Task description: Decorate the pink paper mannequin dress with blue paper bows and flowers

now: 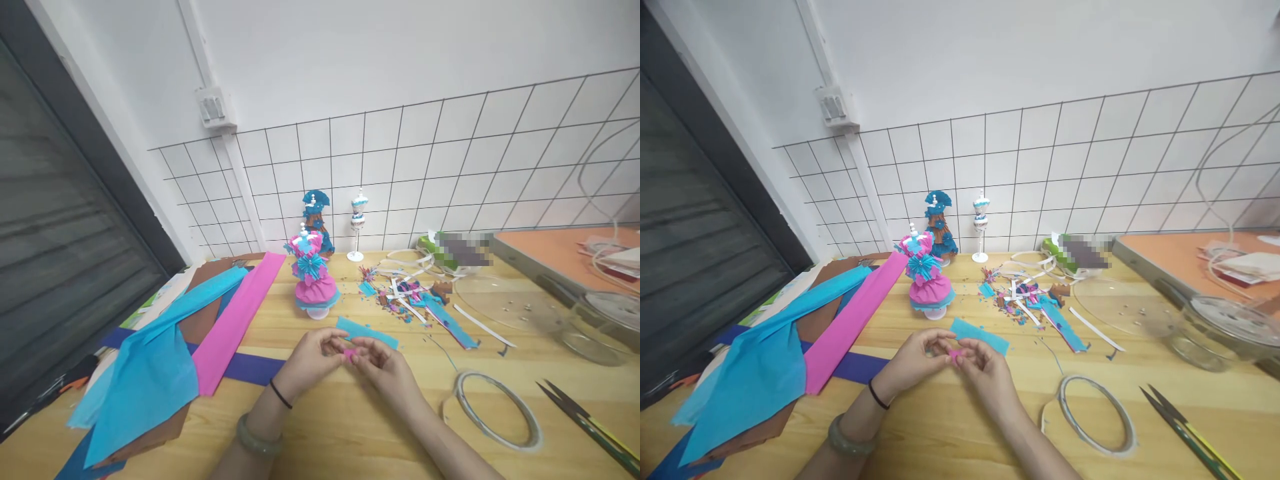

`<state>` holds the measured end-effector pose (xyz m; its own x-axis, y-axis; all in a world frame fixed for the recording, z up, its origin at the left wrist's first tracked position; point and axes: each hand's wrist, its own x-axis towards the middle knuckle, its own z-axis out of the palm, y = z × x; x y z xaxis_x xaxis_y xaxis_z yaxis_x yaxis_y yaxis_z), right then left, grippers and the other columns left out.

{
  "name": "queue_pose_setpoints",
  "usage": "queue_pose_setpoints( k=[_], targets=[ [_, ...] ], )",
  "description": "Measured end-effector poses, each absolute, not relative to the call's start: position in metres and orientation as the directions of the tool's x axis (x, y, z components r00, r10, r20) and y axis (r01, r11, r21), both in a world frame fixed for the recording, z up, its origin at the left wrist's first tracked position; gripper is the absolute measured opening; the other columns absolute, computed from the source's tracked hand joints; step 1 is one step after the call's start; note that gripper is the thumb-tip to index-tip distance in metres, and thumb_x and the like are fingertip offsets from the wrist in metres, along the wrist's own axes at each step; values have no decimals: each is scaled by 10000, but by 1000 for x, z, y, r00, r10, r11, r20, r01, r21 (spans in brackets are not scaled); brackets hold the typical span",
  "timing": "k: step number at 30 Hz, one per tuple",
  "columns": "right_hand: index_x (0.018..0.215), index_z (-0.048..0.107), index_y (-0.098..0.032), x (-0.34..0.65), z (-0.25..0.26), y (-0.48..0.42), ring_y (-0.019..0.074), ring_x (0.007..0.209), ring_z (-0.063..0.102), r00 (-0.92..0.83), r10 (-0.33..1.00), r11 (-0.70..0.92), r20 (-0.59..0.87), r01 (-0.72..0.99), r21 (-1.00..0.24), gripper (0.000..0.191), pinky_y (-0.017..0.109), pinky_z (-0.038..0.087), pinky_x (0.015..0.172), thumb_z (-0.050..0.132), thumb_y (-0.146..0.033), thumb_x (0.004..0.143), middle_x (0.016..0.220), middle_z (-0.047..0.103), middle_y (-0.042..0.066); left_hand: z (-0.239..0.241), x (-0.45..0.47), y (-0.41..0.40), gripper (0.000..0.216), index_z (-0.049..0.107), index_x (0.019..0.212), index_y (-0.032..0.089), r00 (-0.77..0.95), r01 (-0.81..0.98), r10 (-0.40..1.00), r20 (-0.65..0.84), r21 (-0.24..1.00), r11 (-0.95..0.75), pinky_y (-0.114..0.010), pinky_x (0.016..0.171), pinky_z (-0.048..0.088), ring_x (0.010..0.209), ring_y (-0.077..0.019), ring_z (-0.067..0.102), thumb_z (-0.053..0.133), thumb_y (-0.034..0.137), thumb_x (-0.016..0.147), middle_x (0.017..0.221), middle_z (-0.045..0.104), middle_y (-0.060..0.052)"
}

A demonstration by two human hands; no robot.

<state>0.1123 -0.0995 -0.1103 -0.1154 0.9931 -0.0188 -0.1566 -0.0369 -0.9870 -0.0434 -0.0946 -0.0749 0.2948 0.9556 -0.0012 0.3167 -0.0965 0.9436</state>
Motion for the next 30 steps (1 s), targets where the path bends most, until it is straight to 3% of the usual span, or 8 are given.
queue_pose_setpoints(
  k=[3, 7, 13, 21, 30],
  targets=[
    [857, 600, -152, 113, -112, -99, 156, 620, 607, -109, 994, -21, -4, -158, -987, 444, 259, 478, 572, 730, -452, 557, 678, 637, 23, -77, -43, -95, 414, 560, 1099, 120, 328, 273, 945, 1, 957, -95, -283, 741, 453, 798, -166, 597, 596, 199, 694, 912, 671, -83],
    [850, 592, -154, 113, -112, -99, 167, 616, 612, -99, 995, -18, -5, -136, -991, 471, 266, 484, 557, 729, -480, 538, 670, 633, 24, -80, -40, -94, 354, 601, 1037, 115, 291, 301, 957, -1, 949, -91, -280, 722, 449, 751, -161, 597, 589, 205, 695, 821, 674, -69],
    [825, 623, -144, 116, -108, -99, 186, 661, 634, -90, 996, -16, -5, -117, -993, 477, 297, 503, 645, 732, -492, 517, 703, 670, 61, -85, -42, -91, 373, 596, 1044, 105, 243, 313, 970, 12, 946, -90, -267, 700, 454, 709, -145, 594, 571, 167, 677, 783, 662, -52],
    [796, 637, -155, 118, -104, -100, 202, 659, 641, -98, 995, -20, -10, -94, -995, 453, 322, 514, 654, 697, -529, 547, 690, 670, 73, -86, -39, -92, 440, 517, 1141, 101, 311, 216, 950, 6, 973, -78, -288, 735, 471, 772, -166, 628, 543, 142, 703, 891, 669, -86],
    [823, 636, -147, 118, -99, -101, 209, 682, 644, -116, 993, -29, -18, -92, -995, 464, 325, 512, 658, 702, -519, 554, 713, 680, 82, -89, -38, -92, 399, 528, 1103, 77, 318, 176, 948, -22, 984, -36, -288, 734, 467, 741, -160, 620, 559, 175, 717, 758, 659, -62]
  ],
)
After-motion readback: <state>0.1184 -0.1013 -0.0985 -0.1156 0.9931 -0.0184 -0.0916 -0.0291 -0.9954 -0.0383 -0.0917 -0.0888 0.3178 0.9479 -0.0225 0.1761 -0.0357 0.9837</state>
